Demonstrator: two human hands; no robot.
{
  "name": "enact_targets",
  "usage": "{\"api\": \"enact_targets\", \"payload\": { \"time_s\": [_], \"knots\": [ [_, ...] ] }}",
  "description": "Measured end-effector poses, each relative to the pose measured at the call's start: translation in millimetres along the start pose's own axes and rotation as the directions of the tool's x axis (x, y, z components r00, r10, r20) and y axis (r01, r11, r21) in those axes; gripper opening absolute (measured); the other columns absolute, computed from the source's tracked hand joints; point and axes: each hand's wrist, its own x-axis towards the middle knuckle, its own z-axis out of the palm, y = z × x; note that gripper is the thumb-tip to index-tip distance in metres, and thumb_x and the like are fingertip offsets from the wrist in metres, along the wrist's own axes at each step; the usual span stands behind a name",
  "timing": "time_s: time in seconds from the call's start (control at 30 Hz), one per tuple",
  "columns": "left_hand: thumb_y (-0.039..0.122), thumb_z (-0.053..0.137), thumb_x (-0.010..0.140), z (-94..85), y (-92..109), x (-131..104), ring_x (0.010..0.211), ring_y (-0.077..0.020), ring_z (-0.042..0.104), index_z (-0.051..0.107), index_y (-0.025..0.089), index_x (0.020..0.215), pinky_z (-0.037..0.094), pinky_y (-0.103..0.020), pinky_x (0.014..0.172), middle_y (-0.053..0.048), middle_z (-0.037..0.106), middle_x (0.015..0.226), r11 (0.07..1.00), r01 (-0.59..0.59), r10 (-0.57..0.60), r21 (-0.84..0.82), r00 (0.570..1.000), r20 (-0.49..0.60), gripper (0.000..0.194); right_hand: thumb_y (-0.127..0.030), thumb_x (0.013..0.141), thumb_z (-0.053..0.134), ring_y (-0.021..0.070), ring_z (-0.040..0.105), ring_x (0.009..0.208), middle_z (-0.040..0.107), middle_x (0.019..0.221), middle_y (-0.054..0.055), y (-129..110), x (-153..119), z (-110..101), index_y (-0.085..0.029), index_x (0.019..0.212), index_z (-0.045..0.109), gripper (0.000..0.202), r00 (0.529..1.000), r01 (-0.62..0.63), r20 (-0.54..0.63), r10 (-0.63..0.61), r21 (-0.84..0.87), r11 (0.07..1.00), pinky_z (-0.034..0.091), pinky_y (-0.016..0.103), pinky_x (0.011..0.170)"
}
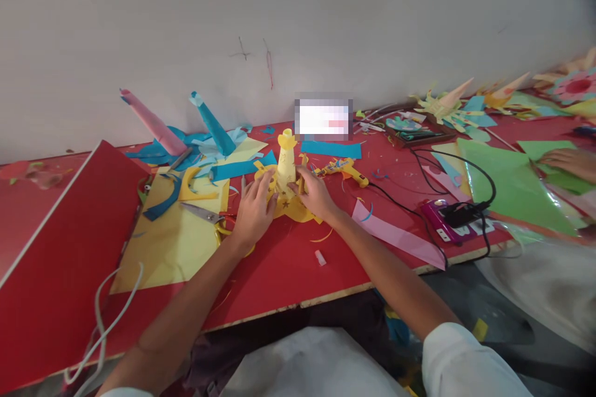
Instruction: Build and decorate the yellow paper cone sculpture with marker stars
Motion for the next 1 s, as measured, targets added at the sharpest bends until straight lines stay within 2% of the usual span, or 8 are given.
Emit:
{"api": "enact_targets", "payload": {
  "time_s": [0.3, 0.5, 0.67, 0.83, 0.93, 1.0],
  "knots": [
    [0.027, 0.045, 0.105, 1.8, -1.7, -1.1, 0.141, -0.0282, 0.055, 0.039, 0.020, 0.156, 0.049, -0.046, 0.115, -0.017, 0.057, 0.151, 1.000, -0.002, 0.002, -0.020, 1.000, 0.030, 0.052, -0.036, 0.101, 0.055, 0.0290, 0.068, 0.114, 0.072, 0.121, 0.013, 4.0, -4.3, 6.7, -0.025, 0.138, 0.057, 0.038, 1.000, 0.010, 0.015, -0.010, 0.011, 1.000, 0.054, 0.042, 0.097],
    [0.030, 0.042, 0.107, 1.7, -0.3, -2.9, 0.143, -0.0259, 0.054, 0.037, 0.021, 0.157, 0.045, -0.045, 0.121, -0.014, 0.056, 0.153, 0.998, 0.011, -0.006, -0.066, 0.997, 0.071, 0.052, -0.043, 0.097, 0.063, 0.0302, 0.069, 0.111, 0.072, 0.121, 0.013, -3.4, -5.0, 10.6, -0.024, 0.136, 0.055, 0.045, 0.999, -0.038, 0.001, 0.038, -0.011, 0.999, 0.056, 0.041, 0.092],
    [0.035, 0.044, 0.107, -0.1, -3.5, -0.8, 0.134, -0.0240, 0.062, 0.038, 0.023, 0.156, 0.051, -0.041, 0.113, -0.013, 0.059, 0.149, 0.983, 0.061, -0.051, -0.175, 0.997, 0.062, 0.051, -0.042, 0.097, 0.062, 0.0302, 0.069, 0.113, 0.072, 0.121, 0.013, -1.8, -3.9, 11.7, -0.025, 0.133, 0.056, 0.040, 1.000, -0.018, -0.002, 0.018, -0.015, 1.000, 0.055, 0.040, 0.093],
    [0.044, 0.053, 0.103, -10.6, -2.6, 24.0, 0.136, -0.0276, 0.058, 0.037, 0.025, 0.156, 0.048, -0.046, 0.115, -0.014, 0.060, 0.147, 0.980, 0.062, -0.055, -0.187, 0.998, 0.044, 0.059, -0.042, 0.097, 0.061, 0.0289, 0.069, 0.111, 0.071, 0.121, 0.012, -1.4, -1.5, 12.5, -0.025, 0.137, 0.053, 0.044, 1.000, -0.007, 0.030, 0.007, 0.011, 1.000, 0.055, 0.039, 0.092],
    [0.048, 0.059, 0.099, -21.8, 2.9, 50.8, 0.139, -0.0290, 0.056, 0.029, 0.026, 0.161, 0.047, -0.045, 0.115, -0.014, 0.055, 0.152, 0.974, 0.032, -0.007, -0.226, 0.994, 0.113, 0.072, -0.041, 0.097, 0.060, 0.0260, 0.069, 0.105, 0.072, 0.118, 0.010, -1.4, -0.8, 13.4, -0.025, 0.137, 0.053, 0.043, 1.000, -0.013, 0.007, 0.013, 0.059, 0.998, 0.055, 0.037, 0.090],
    [0.046, 0.060, 0.098, -30.9, 7.3, 70.3, 0.133, -0.0284, 0.060, 0.030, 0.024, 0.161, 0.048, -0.044, 0.113, -0.013, 0.062, 0.144, 0.968, 0.018, 0.023, -0.251, 0.988, 0.156, 0.073, -0.041, 0.097, 0.061, 0.0251, 0.069, 0.101, 0.071, 0.116, 0.009, -1.3, -1.1, 13.9, -0.025, 0.136, 0.053, 0.043, 1.000, -0.002, -0.023, 0.004, 0.077, 0.997, 0.055, 0.037, 0.089]
  ]
}}
